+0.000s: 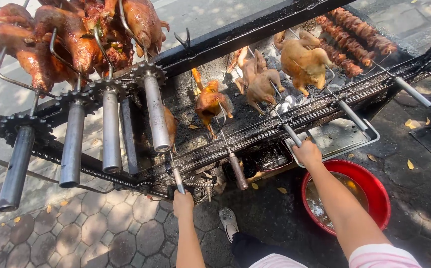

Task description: Grilling whole ducks and chickens on a rotisserie-style charcoal grill.

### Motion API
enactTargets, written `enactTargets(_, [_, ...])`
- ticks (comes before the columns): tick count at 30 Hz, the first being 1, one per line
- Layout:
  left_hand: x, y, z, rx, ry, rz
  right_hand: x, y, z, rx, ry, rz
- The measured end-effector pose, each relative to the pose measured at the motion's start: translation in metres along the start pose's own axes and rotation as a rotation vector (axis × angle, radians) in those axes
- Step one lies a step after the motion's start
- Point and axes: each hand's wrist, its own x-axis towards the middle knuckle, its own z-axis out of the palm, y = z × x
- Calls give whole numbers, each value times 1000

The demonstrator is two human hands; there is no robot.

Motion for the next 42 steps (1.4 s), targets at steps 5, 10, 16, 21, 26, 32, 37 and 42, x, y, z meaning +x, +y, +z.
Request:
enactTargets(5, [3, -5, -3, 18, -17, -3, 5, 0, 2, -48, 25, -33])
enactTargets(10, [7, -8, -7, 41, -3, 51, -4, -12, -11, -11, -26, 13])
enactTargets(16, [8, -14, -11, 32, 3, 54, -5, -14, -6, 9, -37, 21])
enactTargets(21, [9, -19, -10, 69, 5, 42, -12, -19, -8, 26, -21, 0])
enactTargets(26, [5, -17, -13, 71, -22, 20, -13, -19, -3, 94, -7, -17])
enactTargets(32, [9, -27, -1, 41, -11, 12, -16, -22, 0, 123, -11, -4])
enactTargets(37, [15, -31, 9, 37, -4, 22, -18, -23, 1, 147, -15, 3])
enactTargets(42, [15, -31, 15, -19, -30, 15, -12, -22, 3, 113, -38, 29])
